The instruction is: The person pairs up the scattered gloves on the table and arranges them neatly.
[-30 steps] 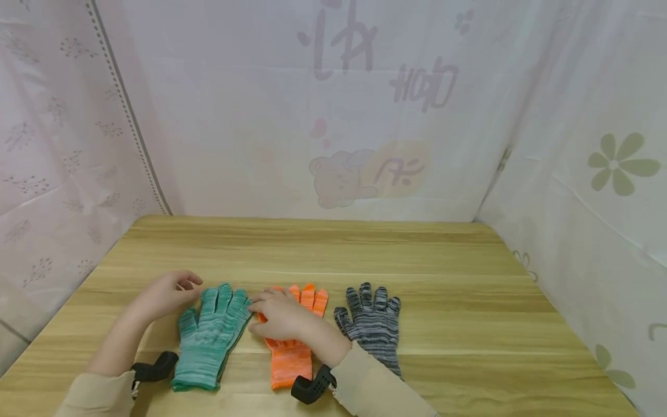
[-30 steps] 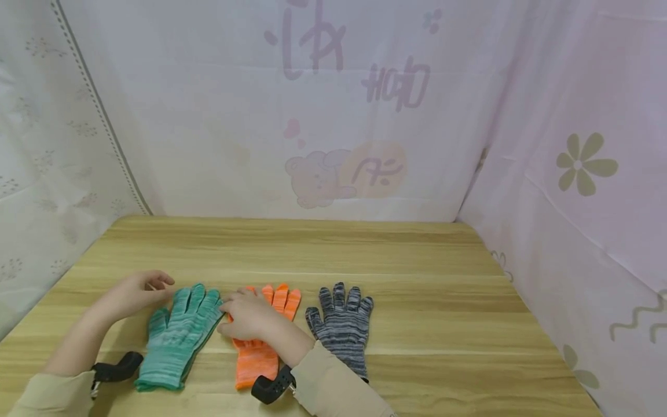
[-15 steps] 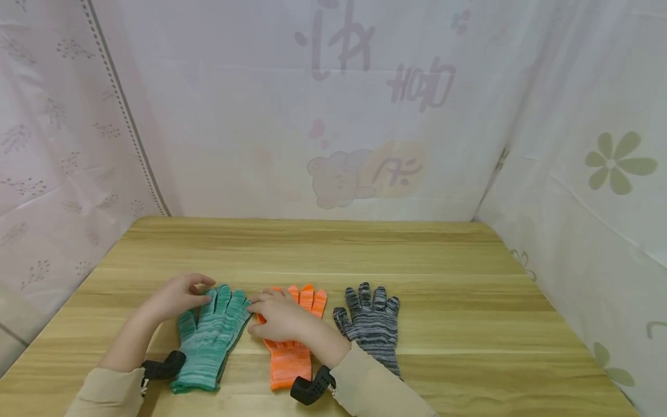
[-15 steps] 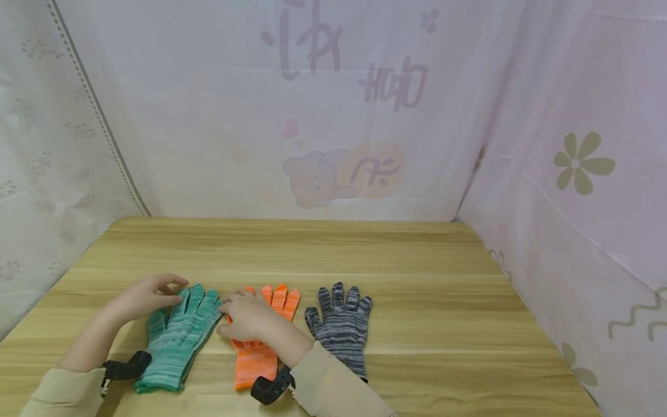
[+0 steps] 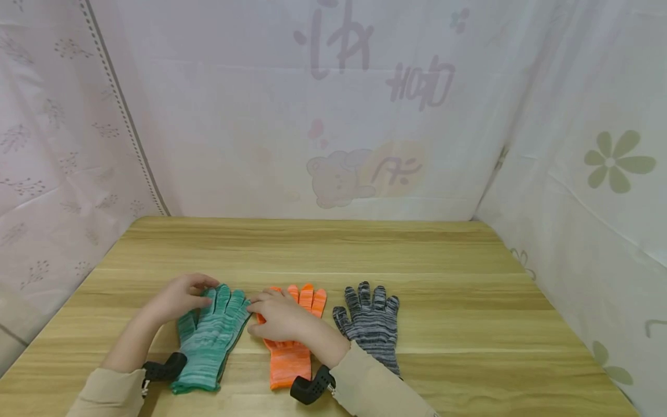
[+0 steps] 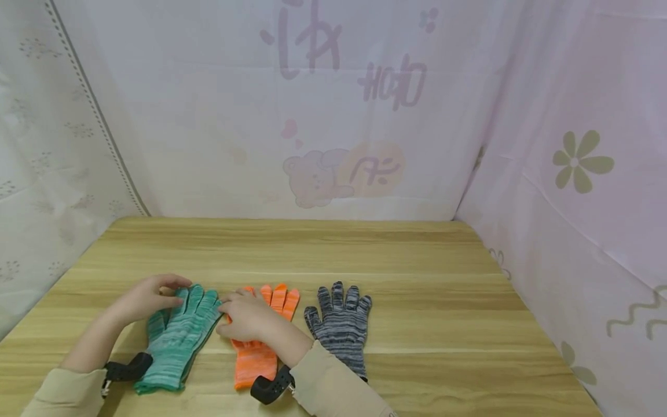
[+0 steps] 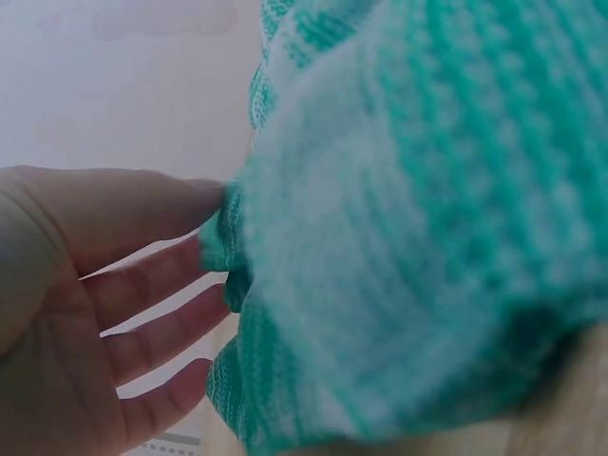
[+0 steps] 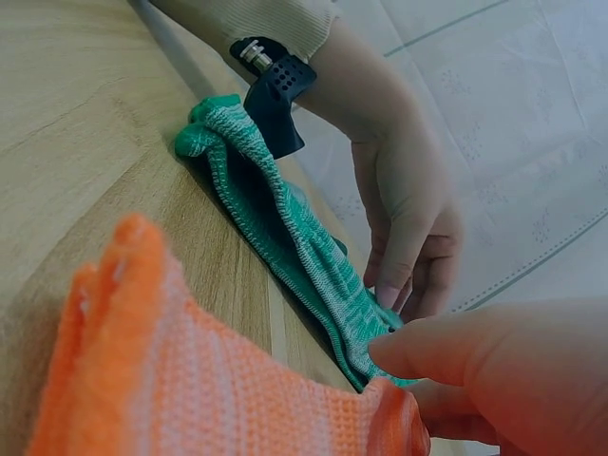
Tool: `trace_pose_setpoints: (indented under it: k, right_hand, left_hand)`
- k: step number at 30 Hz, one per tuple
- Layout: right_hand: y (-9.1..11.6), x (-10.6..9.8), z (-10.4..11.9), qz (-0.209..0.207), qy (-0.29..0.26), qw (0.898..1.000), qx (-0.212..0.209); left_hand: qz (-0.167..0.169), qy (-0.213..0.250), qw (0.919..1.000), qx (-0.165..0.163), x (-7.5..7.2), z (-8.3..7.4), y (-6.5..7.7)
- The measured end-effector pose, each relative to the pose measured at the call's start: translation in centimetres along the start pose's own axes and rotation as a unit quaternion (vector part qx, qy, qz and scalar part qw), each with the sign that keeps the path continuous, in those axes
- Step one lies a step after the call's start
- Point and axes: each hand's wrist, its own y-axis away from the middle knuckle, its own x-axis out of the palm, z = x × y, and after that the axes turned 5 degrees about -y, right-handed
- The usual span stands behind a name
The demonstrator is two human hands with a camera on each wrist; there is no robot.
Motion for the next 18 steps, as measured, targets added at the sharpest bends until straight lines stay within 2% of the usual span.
trace_pose_setpoints:
  k: [6,18]
  right_hand:
    - [-0.06,0.06,0.03,0.002,0.004,1.0,0.002]
    - [-0.08,0.17,-0.13,-0.002,0.0,1.0,-0.001]
  left_hand:
    - [-0.028,-0.002,0.9994,-0.021,-0.07,0.19,0.03]
    - [-0.043,-0.012,0.9978,-0.048,-0.29,0.89,0.04]
